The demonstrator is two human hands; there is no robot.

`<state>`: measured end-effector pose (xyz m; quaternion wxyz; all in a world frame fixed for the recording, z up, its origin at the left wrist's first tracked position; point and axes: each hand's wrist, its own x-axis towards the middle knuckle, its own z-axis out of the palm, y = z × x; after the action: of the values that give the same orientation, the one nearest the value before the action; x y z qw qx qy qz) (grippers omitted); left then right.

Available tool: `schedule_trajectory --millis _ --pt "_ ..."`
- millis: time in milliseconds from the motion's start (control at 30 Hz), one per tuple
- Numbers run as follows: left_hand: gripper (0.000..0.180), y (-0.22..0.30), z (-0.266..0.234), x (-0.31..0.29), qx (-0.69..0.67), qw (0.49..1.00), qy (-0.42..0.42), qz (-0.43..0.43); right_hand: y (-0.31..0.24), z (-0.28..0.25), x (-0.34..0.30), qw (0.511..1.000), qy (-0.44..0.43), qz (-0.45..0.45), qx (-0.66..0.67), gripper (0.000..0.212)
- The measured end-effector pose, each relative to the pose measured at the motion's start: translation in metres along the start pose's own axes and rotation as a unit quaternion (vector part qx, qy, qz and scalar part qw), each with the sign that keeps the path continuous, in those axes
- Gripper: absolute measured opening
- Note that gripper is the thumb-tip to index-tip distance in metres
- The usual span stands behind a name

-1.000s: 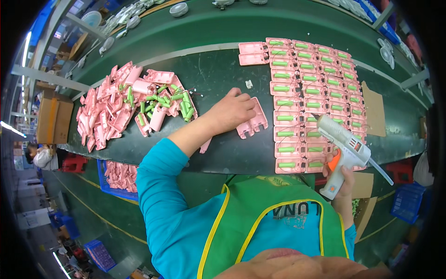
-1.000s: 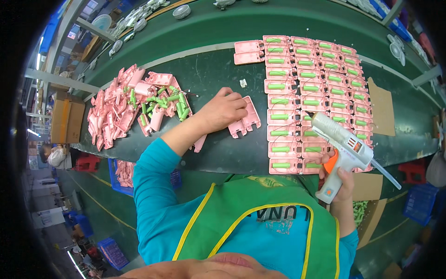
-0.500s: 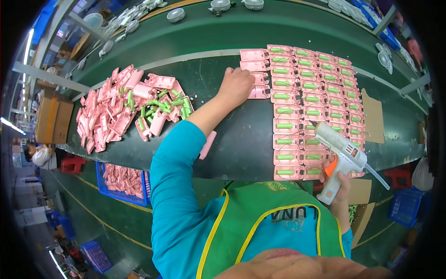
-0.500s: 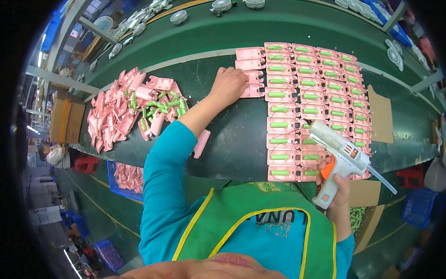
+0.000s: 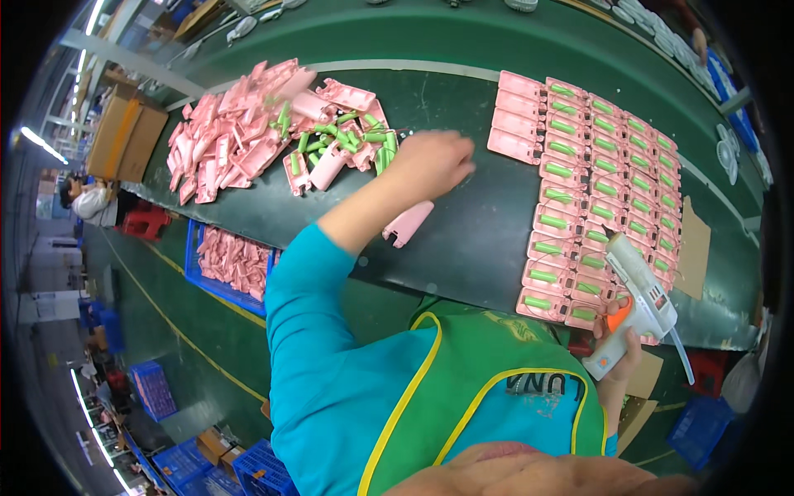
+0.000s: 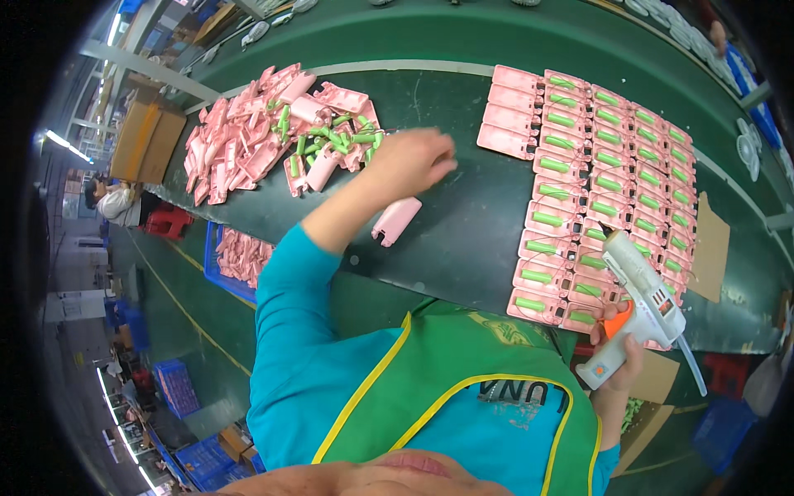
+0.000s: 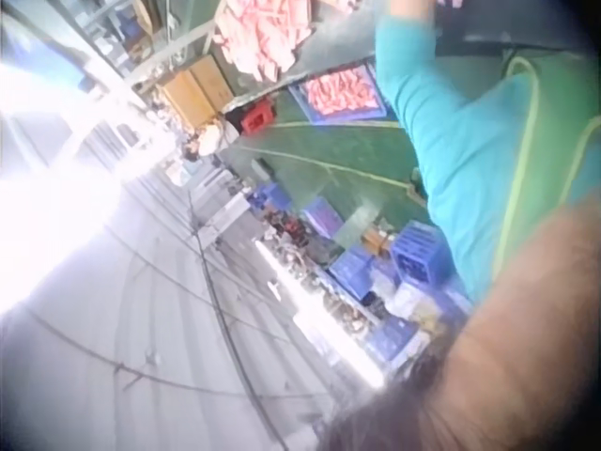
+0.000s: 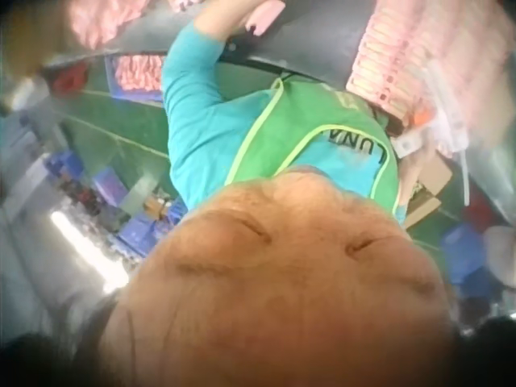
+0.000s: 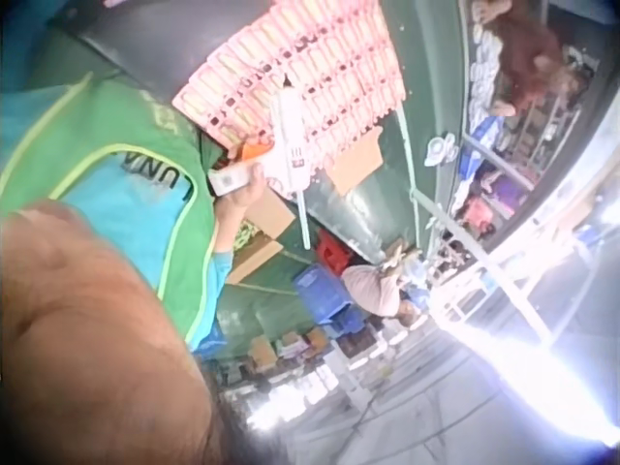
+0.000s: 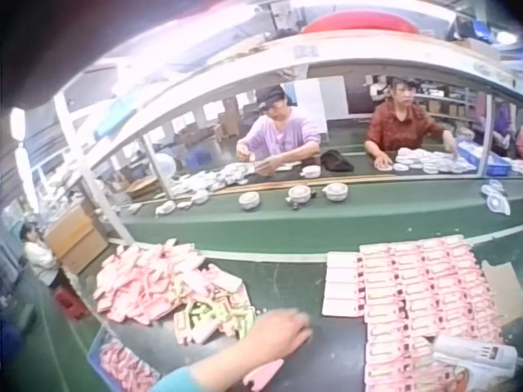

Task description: Apply glue to secure cylindrical components into plastic housings on an assembly line.

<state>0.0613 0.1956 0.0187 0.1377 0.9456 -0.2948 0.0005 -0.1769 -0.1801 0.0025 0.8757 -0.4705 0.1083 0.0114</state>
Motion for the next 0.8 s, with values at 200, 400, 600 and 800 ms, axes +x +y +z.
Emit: schedule_trajectory --millis 200,400,600,800 --pt "0.042 0.012 0.012 -0.096 0.089 0.991 -0.011 -0.101 0.0 0.006 0.005 0.999 -0.03 -0.004 -0.016 0.054" --pt "0.046 0.033 0.025 -0.089 -0.184 0.979 0.053 -0.064 -0.002 0.018 -0.001 0.998 -0.043 -0.01 -0.044 0.055" --pt "0.035 0.053 0.056 -0.051 -0.441 0.879 0.179 -0.022 -0.004 0.022 -0.007 0.998 -0.053 -0.008 -0.014 0.054" --pt "0.031 0.026 0.085 -0.009 -0.137 0.966 0.199 0.092 -0.003 0.021 -0.008 0.999 -0.037 -0.006 -0.005 0.053"
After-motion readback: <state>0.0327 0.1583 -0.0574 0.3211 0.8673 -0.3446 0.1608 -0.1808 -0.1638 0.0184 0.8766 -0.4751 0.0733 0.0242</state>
